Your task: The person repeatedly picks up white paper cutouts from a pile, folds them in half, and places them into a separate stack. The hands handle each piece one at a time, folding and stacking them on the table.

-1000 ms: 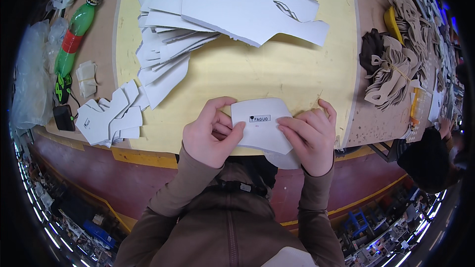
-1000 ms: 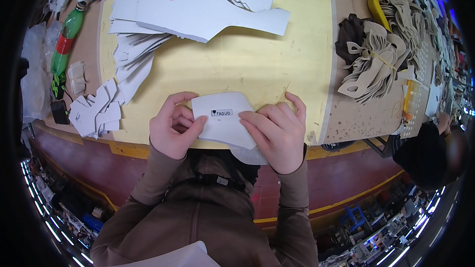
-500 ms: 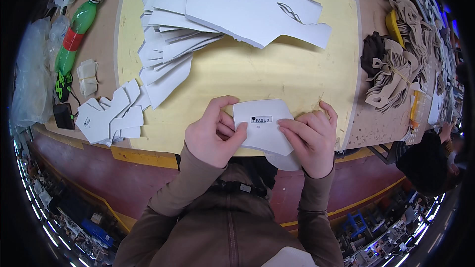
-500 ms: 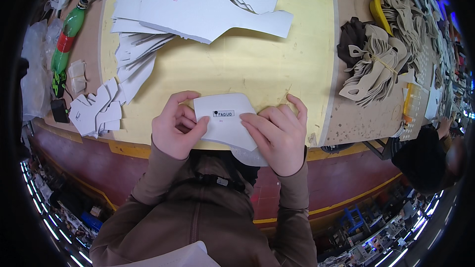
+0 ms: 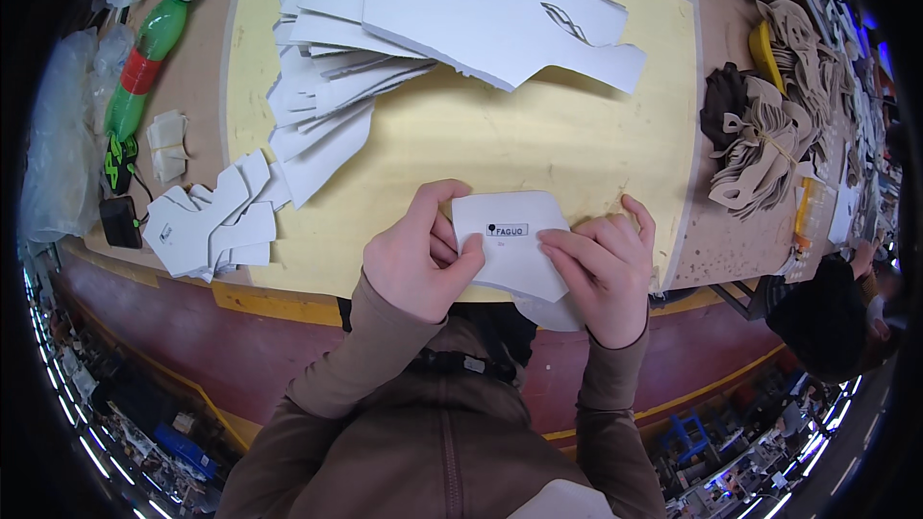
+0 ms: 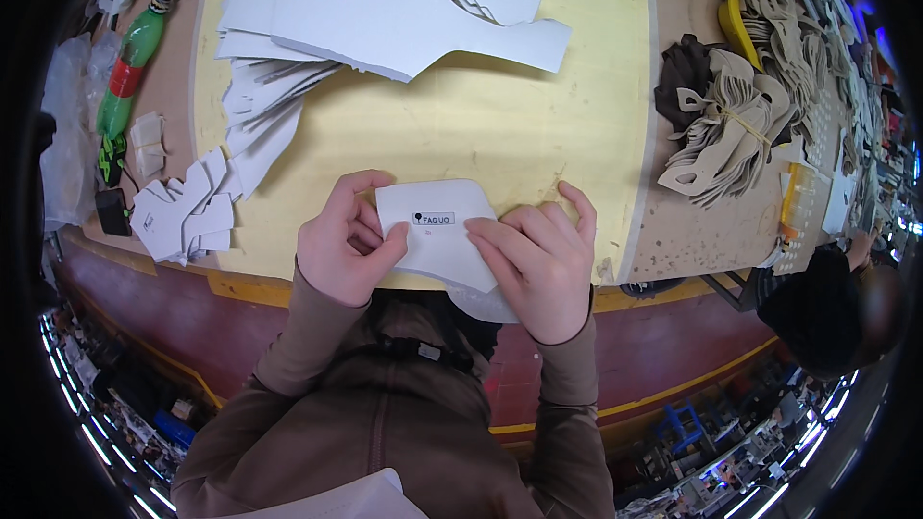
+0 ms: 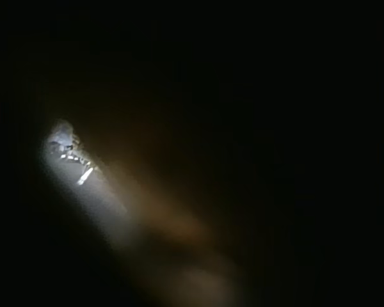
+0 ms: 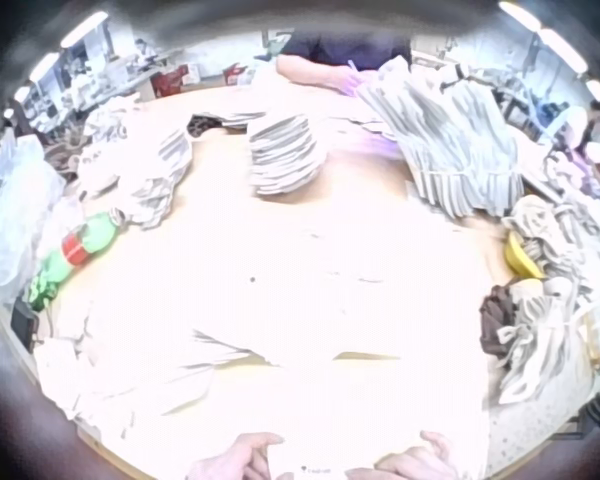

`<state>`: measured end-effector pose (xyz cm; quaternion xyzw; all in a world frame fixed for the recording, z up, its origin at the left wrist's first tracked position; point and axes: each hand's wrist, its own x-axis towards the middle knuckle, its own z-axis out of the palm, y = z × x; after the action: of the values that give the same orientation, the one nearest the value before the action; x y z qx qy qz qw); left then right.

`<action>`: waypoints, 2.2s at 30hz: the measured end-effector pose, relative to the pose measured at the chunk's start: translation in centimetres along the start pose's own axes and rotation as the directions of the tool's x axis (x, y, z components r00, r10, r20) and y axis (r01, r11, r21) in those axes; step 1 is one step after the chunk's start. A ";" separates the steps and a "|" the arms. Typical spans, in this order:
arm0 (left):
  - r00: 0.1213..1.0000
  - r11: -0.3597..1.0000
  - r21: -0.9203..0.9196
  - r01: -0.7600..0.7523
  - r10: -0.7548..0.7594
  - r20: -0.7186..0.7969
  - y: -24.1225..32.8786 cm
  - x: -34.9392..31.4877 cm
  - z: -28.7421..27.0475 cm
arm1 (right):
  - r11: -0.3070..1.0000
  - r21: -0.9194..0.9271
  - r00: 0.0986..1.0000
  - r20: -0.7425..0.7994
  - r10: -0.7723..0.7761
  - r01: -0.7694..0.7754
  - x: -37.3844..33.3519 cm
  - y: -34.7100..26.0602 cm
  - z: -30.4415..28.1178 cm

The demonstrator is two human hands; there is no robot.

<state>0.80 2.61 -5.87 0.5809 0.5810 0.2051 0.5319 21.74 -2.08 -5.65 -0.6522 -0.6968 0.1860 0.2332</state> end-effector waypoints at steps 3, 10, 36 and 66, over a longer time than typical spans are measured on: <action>1.000 1.000 -0.003 0.018 -0.018 -0.002 0.1 0.0 0.1 | 0.999 -0.033 1.000 0.010 0.005 -0.005 0.0 -0.2 -0.1; 1.000 0.997 0.079 -0.011 0.009 0.019 0.3 0.0 -0.3 | 0.988 -0.143 0.999 0.004 0.054 -0.053 -0.3 -1.2 0.0; 1.000 0.996 -0.084 0.016 -0.017 -0.008 -0.9 -0.2 -0.1 | 0.977 -0.193 0.996 -0.005 0.093 -0.092 -1.0 -1.7 0.6; 0.899 0.889 0.221 -0.402 0.429 -0.089 -0.9 0.9 -0.2 | 0.944 -0.321 0.997 0.004 -0.074 0.071 -1.6 -2.5 1.4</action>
<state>0.41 3.29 -6.95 0.7263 0.4949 0.2948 0.3749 18.96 -3.77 -5.55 -0.6562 -0.7404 0.0591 0.1334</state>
